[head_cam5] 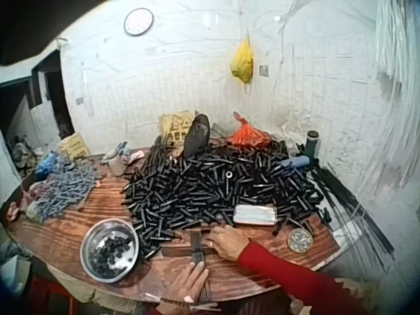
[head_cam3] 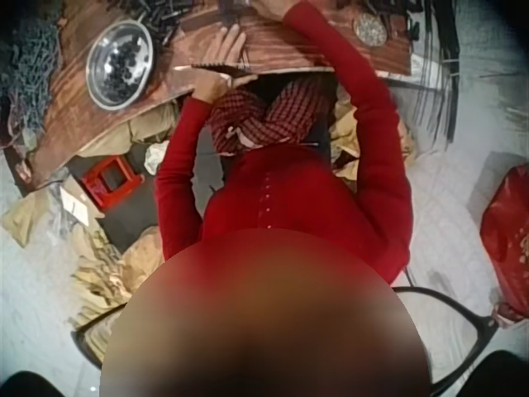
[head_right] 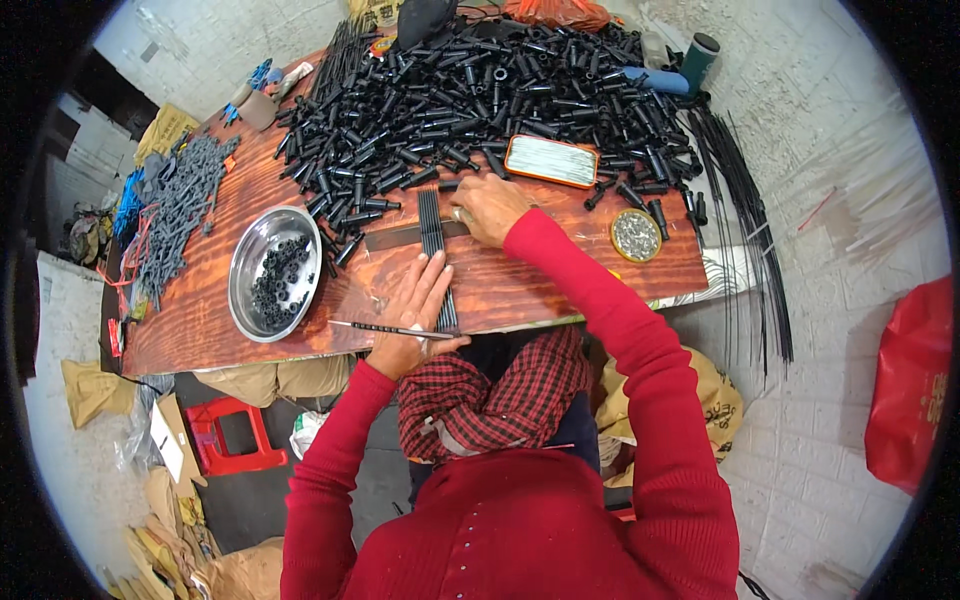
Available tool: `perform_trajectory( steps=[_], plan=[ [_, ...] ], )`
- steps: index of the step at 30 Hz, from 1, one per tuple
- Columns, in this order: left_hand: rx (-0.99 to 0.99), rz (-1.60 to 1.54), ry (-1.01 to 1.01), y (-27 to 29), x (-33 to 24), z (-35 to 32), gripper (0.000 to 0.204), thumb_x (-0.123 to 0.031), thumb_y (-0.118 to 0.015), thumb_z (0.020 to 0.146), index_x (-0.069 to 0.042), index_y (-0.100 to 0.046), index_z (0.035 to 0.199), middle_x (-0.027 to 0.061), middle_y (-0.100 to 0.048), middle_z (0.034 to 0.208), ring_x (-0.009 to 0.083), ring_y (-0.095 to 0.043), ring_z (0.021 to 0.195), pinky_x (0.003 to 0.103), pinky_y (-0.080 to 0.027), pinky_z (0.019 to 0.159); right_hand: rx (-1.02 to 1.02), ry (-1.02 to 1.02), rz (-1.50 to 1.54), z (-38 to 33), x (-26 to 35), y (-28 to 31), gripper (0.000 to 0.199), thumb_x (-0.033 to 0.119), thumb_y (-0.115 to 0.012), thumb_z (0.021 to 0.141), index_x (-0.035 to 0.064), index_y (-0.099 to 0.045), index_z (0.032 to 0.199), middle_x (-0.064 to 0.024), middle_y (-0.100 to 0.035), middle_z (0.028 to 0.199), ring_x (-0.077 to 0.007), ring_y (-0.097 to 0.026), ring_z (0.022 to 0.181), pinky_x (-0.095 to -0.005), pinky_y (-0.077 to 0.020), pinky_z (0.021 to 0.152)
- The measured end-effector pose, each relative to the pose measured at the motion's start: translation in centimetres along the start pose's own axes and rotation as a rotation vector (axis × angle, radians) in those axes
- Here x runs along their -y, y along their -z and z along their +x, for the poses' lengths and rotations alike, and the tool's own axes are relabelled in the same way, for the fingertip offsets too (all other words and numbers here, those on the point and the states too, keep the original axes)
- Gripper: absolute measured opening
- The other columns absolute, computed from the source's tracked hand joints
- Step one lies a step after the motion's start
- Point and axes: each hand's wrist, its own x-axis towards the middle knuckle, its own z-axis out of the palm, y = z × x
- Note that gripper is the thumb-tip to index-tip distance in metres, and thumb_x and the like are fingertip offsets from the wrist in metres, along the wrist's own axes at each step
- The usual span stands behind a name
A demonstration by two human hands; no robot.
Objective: Assembling bundles of black rods by fitting plastic connectors onto the ends.
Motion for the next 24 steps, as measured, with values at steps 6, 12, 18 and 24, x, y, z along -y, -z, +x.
perform_trajectory(
  steps=[6,12,18,24],
  plan=[
    [0.035,0.027,0.005,0.0,0.1,0.3,0.102,-0.049,-0.081,0.071,0.000,-0.038,0.149,0.0174,-0.030,0.160,0.0401,-0.029,0.147,0.049,-0.030,0.118,-0.089,-0.017,-0.004,0.4,-0.9,-0.9,0.027,0.019,-0.061,0.092,0.0120,-0.070,0.117,-0.0066,-0.065,0.112,-0.0312,-0.061,0.101,-0.0422,-0.0505,0.089],
    [0.050,0.013,0.024,0.2,0.4,0.3,0.101,-0.051,-0.079,0.073,-0.002,-0.038,0.150,0.0175,-0.029,0.160,0.0393,-0.028,0.147,0.050,-0.030,0.118,-0.138,0.015,0.098,0.2,-0.1,-0.5,0.032,0.013,-0.062,0.090,0.0112,-0.066,0.121,-0.0084,-0.066,0.113,-0.0309,-0.062,0.105,-0.0457,-0.0517,0.089],
    [0.040,0.023,-0.013,0.1,0.8,0.6,0.100,-0.053,-0.078,0.073,-0.003,-0.038,0.150,0.0172,-0.032,0.160,0.0385,-0.029,0.147,0.050,-0.030,0.118,-0.146,-0.031,0.193,2.1,-0.4,-1.0,0.039,0.005,-0.054,0.091,0.0074,-0.059,0.130,-0.0139,-0.064,0.125,-0.0352,-0.061,0.114,-0.0446,-0.0507,0.094],
    [0.023,0.007,-0.031,-0.2,0.3,1.0,0.098,-0.054,-0.076,0.074,-0.003,-0.039,0.150,0.0166,-0.033,0.159,0.0379,-0.030,0.147,0.050,-0.031,0.117,-0.235,0.010,0.224,3.5,-2.1,-1.9,0.036,0.008,-0.057,0.089,0.0085,-0.062,0.125,-0.0131,-0.065,0.123,-0.0346,-0.062,0.112,-0.0438,-0.0516,0.092]
  ],
)
